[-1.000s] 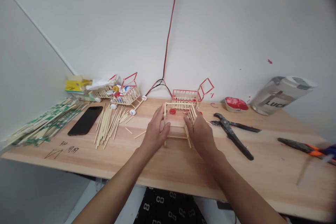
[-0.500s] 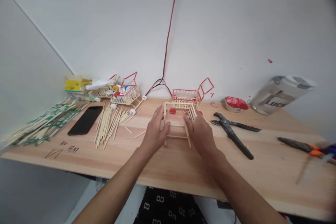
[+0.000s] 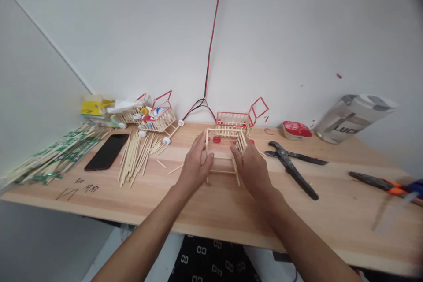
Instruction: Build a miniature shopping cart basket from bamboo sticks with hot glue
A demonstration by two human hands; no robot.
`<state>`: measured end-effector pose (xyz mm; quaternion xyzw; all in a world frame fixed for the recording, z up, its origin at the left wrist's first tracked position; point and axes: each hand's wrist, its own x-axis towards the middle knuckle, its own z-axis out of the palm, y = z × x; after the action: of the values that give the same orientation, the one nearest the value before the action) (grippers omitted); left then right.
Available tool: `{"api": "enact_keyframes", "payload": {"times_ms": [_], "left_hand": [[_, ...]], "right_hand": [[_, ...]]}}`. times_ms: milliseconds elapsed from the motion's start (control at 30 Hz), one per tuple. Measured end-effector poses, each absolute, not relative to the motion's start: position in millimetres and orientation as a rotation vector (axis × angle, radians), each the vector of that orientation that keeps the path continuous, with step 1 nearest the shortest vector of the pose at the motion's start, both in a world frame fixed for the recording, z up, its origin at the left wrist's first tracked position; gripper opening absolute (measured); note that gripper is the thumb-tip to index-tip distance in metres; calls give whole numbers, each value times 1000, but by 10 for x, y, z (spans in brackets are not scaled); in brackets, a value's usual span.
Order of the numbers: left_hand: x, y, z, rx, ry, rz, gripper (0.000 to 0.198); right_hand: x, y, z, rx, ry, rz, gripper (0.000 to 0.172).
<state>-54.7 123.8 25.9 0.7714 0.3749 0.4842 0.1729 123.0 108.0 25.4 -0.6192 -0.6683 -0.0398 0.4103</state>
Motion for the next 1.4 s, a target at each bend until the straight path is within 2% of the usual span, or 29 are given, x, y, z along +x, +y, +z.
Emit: {"api": "enact_keyframes", "payload": {"times_ms": [1400], "left_hand": [[-545,1233,271,2180,1039,1375,65]], "right_hand": [[1234,1096,222,-1520,-1684,-132,47]]}}
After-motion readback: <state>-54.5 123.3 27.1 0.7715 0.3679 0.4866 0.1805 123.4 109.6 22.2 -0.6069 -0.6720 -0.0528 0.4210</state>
